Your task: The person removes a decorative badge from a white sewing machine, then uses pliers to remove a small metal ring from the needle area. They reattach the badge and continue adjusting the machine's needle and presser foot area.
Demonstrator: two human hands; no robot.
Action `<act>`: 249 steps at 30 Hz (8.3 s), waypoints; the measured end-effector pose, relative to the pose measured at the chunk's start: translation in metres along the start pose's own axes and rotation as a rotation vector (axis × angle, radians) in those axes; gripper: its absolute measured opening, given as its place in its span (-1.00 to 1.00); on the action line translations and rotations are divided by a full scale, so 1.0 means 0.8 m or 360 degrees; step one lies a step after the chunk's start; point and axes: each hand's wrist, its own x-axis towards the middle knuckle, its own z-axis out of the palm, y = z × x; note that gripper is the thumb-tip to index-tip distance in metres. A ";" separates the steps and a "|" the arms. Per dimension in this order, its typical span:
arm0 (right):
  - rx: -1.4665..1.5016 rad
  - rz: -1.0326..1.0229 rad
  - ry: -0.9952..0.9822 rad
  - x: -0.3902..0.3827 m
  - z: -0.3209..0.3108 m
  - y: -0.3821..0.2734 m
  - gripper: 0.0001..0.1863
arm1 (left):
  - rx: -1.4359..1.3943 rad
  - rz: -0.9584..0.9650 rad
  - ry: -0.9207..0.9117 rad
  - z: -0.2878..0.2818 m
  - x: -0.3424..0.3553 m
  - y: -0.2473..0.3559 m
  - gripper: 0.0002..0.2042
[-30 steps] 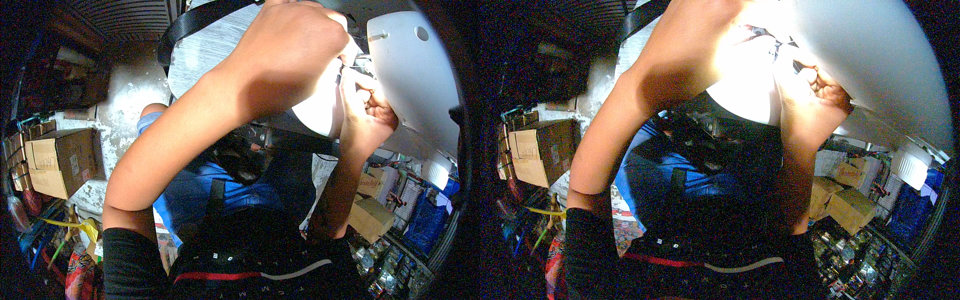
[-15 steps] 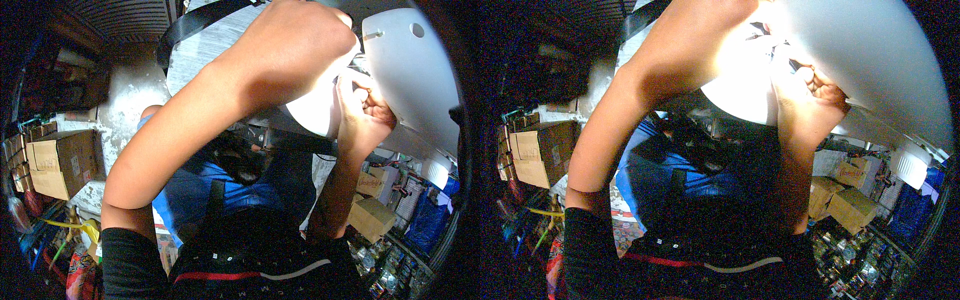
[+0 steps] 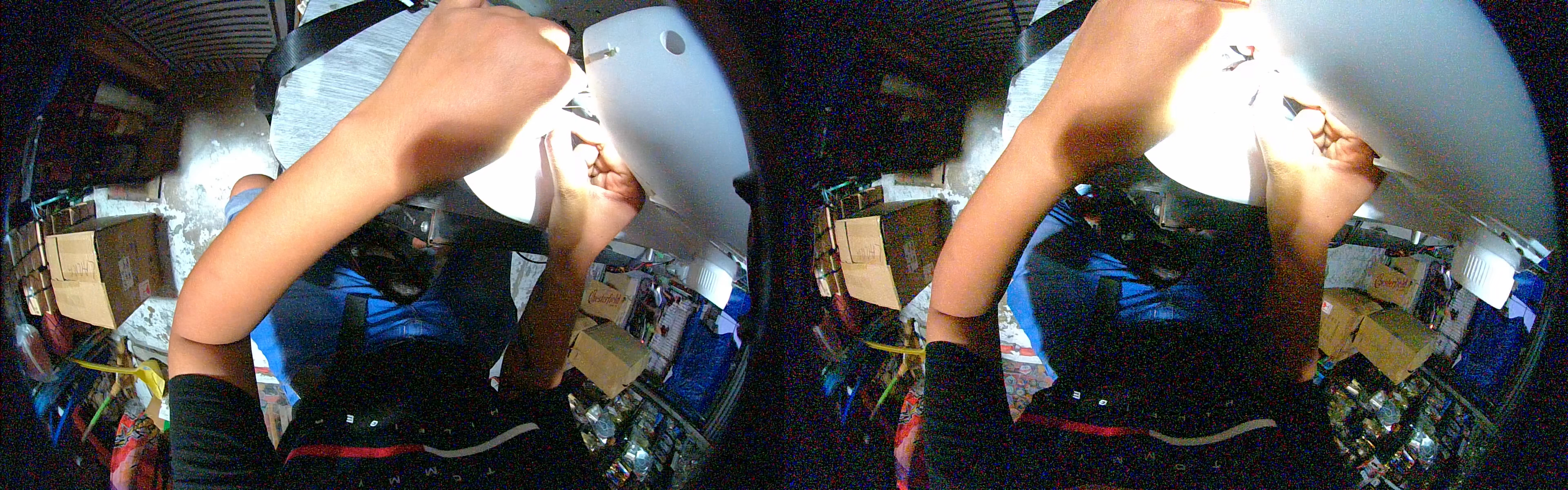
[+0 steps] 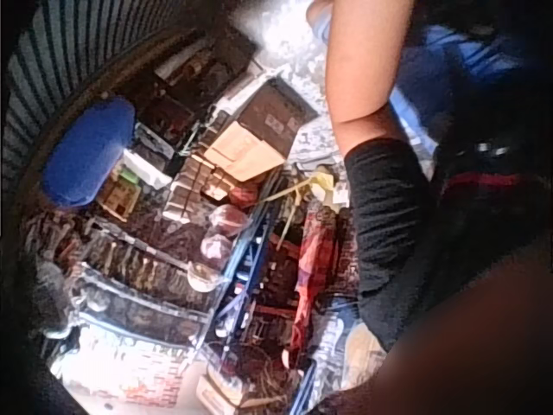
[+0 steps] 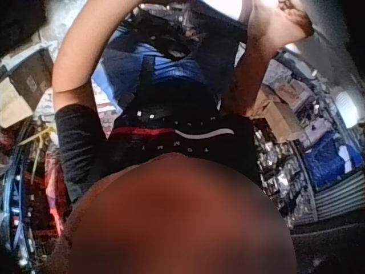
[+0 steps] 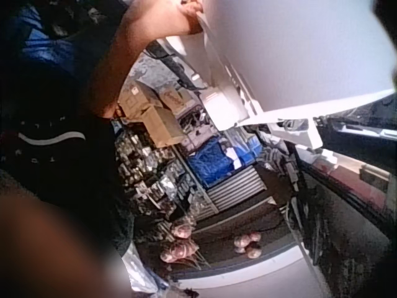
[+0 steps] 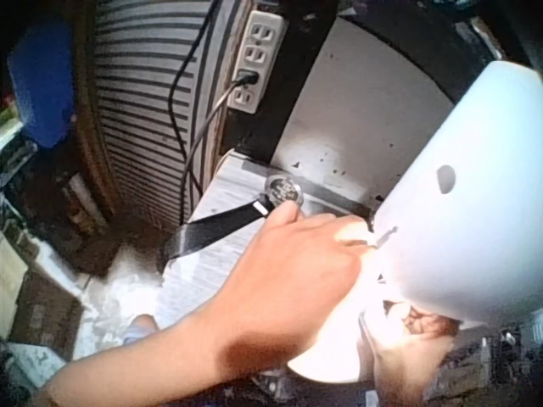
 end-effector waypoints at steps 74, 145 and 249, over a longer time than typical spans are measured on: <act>-0.0229 -0.0494 -0.0307 0.066 -0.002 0.100 -0.81 | -0.0298 -0.0201 -0.0045 0.008 -0.059 0.036 -0.85; 0.2478 0.0394 -0.0253 0.046 -0.020 0.113 -0.80 | 0.0752 -0.0143 0.0122 0.003 -0.084 0.047 -0.77; 0.0655 -0.0517 -0.1767 -0.129 -0.238 0.052 -0.68 | -0.1269 -0.1010 -0.0808 -0.022 -0.104 0.294 -0.54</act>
